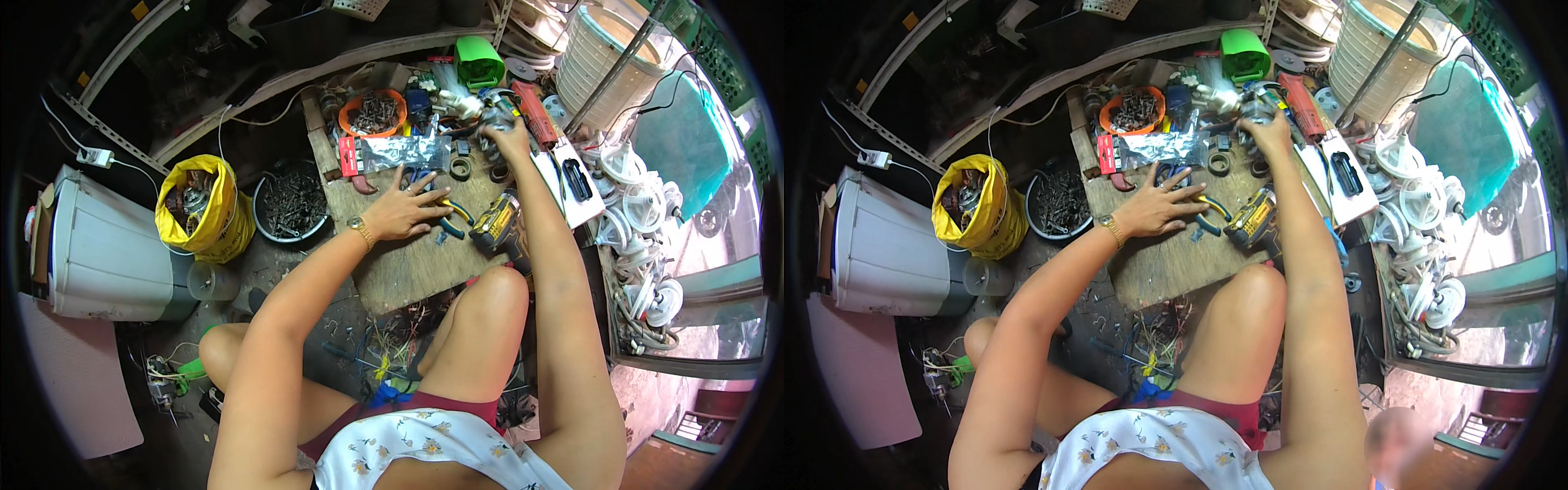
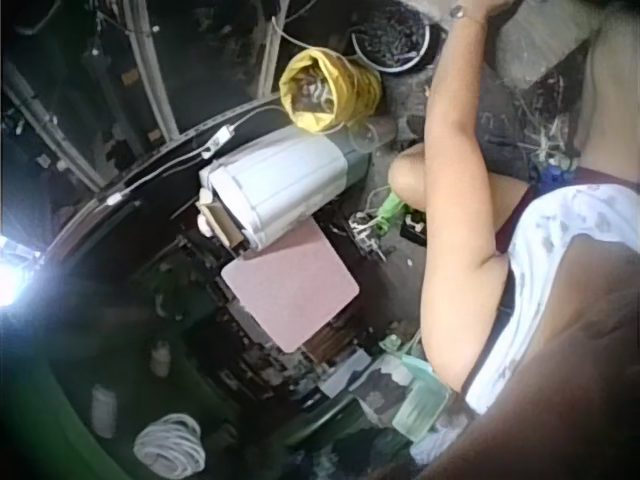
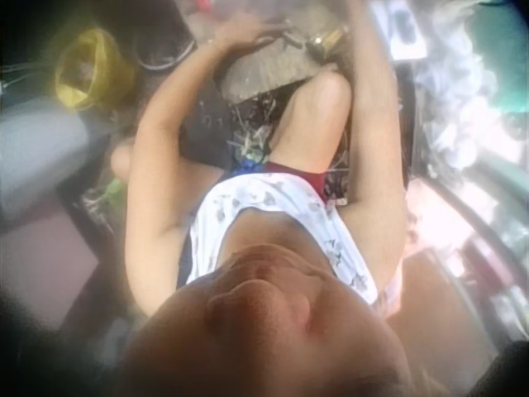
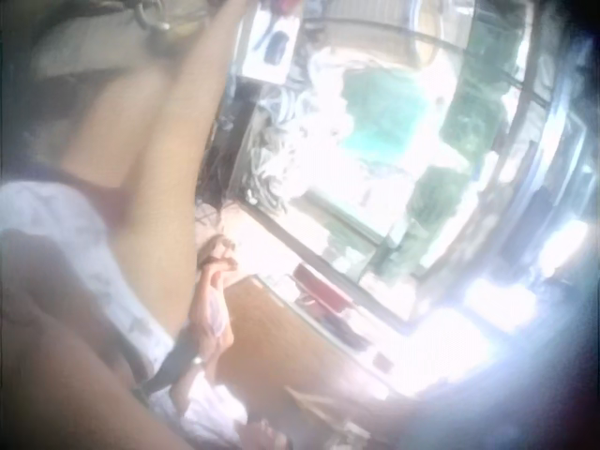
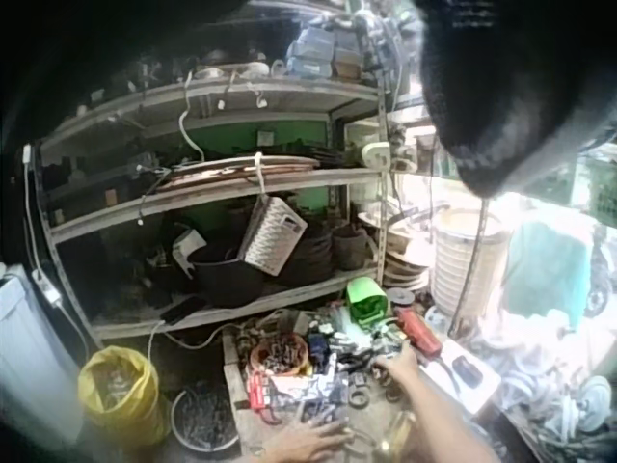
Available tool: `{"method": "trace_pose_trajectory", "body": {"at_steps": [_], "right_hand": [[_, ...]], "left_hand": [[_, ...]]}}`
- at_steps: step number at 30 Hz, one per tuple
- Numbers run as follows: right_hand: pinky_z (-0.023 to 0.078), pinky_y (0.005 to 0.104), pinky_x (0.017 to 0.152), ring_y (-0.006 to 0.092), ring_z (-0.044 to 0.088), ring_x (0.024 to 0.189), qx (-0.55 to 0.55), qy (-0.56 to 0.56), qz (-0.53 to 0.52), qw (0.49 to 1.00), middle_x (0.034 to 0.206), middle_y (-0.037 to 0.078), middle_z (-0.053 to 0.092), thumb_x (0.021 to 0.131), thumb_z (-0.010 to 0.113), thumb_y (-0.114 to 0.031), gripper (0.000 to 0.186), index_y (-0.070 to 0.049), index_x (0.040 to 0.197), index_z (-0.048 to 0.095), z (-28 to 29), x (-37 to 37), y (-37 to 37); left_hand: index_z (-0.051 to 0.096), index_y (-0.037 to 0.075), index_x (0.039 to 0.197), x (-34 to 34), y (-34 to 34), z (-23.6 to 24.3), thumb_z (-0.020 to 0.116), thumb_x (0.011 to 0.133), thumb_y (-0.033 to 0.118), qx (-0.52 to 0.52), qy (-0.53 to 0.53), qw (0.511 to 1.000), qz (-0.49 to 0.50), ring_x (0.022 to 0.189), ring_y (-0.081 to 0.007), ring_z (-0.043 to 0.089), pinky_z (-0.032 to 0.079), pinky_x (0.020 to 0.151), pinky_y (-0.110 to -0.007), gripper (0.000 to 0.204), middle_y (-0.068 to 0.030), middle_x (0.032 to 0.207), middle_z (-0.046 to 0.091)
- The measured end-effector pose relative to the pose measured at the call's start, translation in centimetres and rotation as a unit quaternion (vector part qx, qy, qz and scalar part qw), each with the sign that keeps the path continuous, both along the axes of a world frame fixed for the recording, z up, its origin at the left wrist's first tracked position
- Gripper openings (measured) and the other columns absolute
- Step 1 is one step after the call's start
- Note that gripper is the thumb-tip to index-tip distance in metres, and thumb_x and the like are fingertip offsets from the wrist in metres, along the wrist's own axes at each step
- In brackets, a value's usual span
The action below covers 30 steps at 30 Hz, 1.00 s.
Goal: The person disassembles an electric fan motor by hand and using a screwdriver and hammer. The person removes the outer casing, disconnects wires, and uses a hammer and another tool to tap on internal components.
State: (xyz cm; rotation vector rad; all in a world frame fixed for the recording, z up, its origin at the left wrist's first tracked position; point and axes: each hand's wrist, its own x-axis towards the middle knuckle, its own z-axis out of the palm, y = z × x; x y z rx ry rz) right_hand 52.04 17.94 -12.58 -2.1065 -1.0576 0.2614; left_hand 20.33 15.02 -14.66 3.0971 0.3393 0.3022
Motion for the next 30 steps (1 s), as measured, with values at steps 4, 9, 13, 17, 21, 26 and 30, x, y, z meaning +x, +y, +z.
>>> {"method": "trace_pose_trajectory", "body": {"at_steps": [4, 9, 13, 17, 21, 26, 30], "right_hand": [[0.046, 0.0405, 0.097, 0.0336, 0.06, 0.112, 0.128, 0.006, 0.101, 0.987, 0.121, 0.023, 0.061, 0.053, 0.089, -0.041, 0.094, 0.002, 0.128, 0.051, 4.3, -1.4, -0.9], [0.038, 0.0365, 0.103, 0.0233, 0.052, 0.118, 0.184, 0.03, 0.343, 0.921, 0.124, 0.011, 0.058, 0.056, 0.09, -0.029, 0.088, -0.009, 0.132, 0.049, 12.2, -6.2, -4.7], [0.041, 0.0396, 0.104, 0.0277, 0.052, 0.12, 0.141, -0.051, 0.46, 0.875, 0.128, 0.01, 0.053, 0.054, 0.09, -0.03, 0.087, -0.012, 0.13, 0.051, 12.5, -7.2, -8.9], [0.041, 0.0404, 0.104, 0.0307, 0.052, 0.12, 0.092, -0.058, 0.586, 0.803, 0.126, 0.013, 0.054, 0.054, 0.088, -0.031, 0.086, -0.008, 0.128, 0.052, 10.3, -11.1, -9.8], [0.046, 0.0438, 0.093, 0.0373, 0.054, 0.114, -0.006, -0.089, 0.628, 0.773, 0.122, 0.016, 0.053, 0.053, 0.084, -0.027, 0.083, -0.01, 0.128, 0.052, 8.1, -14.4, -10.9], [0.046, 0.0459, 0.091, 0.0379, 0.054, 0.112, -0.008, -0.119, 0.64, 0.759, 0.124, 0.015, 0.05, 0.055, 0.082, -0.025, 0.084, -0.013, 0.132, 0.049, 5.4, -15.4, -11.0], [0.046, 0.0456, 0.093, 0.0376, 0.053, 0.115, 0.0, -0.136, 0.637, 0.759, 0.127, 0.015, 0.049, 0.054, 0.081, -0.024, 0.085, -0.014, 0.132, 0.049, 5.4, -15.3, -10.5]], "left_hand": [[0.034, 0.042, 0.146, 0.4, 2.5, -1.2, 0.047, 0.097, 0.039, 0.047, -0.002, 0.998, 0.031, 0.148, -0.0278, 0.017, 0.005, 0.11, -0.073, 0.051, 0.0081, 0.159, 0.023], [0.043, 0.041, 0.141, -0.1, 5.4, 0.2, 0.046, 0.095, 0.03, 0.125, -0.007, 0.986, 0.107, 0.148, -0.0298, 0.014, 0.005, 0.109, -0.075, 0.047, 0.0004, 0.157, 0.029], [0.052, 0.025, 0.135, 1.0, -1.7, 1.1, 0.046, 0.094, 0.035, 0.012, 0.009, 0.993, 0.118, 0.144, -0.0298, 0.023, 0.006, 0.111, -0.07, 0.042, -0.0061, 0.148, 0.04], [0.044, 0.006, 0.136, -5.4, -13.0, -0.8, 0.042, 0.094, 0.056, -0.056, -0.024, 0.992, -0.107, 0.133, -0.0278, 0.043, 0.016, 0.114, -0.059, 0.066, -0.014, 0.133, 0.051], [0.032, 0.008, 0.148, -14.0, -10.6, 0.0, 0.04, 0.091, 0.062, -0.013, 0.181, 0.983, 0.0, 0.146, -0.0279, 0.022, 0.004, 0.113, -0.066, 0.079, -0.0139, 0.154, 0.03], [0.039, 0.009, 0.145, -23.4, -8.6, 3.4, 0.059, 0.085, 0.053, 0.045, 0.269, 0.912, 0.305, 0.141, -0.0346, 0.031, 0.006, 0.112, -0.067, 0.078, -0.014, 0.148, 0.042], [0.059, 0.01, 0.129, -24.2, -6.4, 7.1, 0.056, 0.087, 0.054, -0.096, 0.507, 0.765, 0.385, 0.123, -0.0315, 0.052, 0.017, 0.11, -0.066, 0.06, -0.0126, 0.127, 0.059]]}}
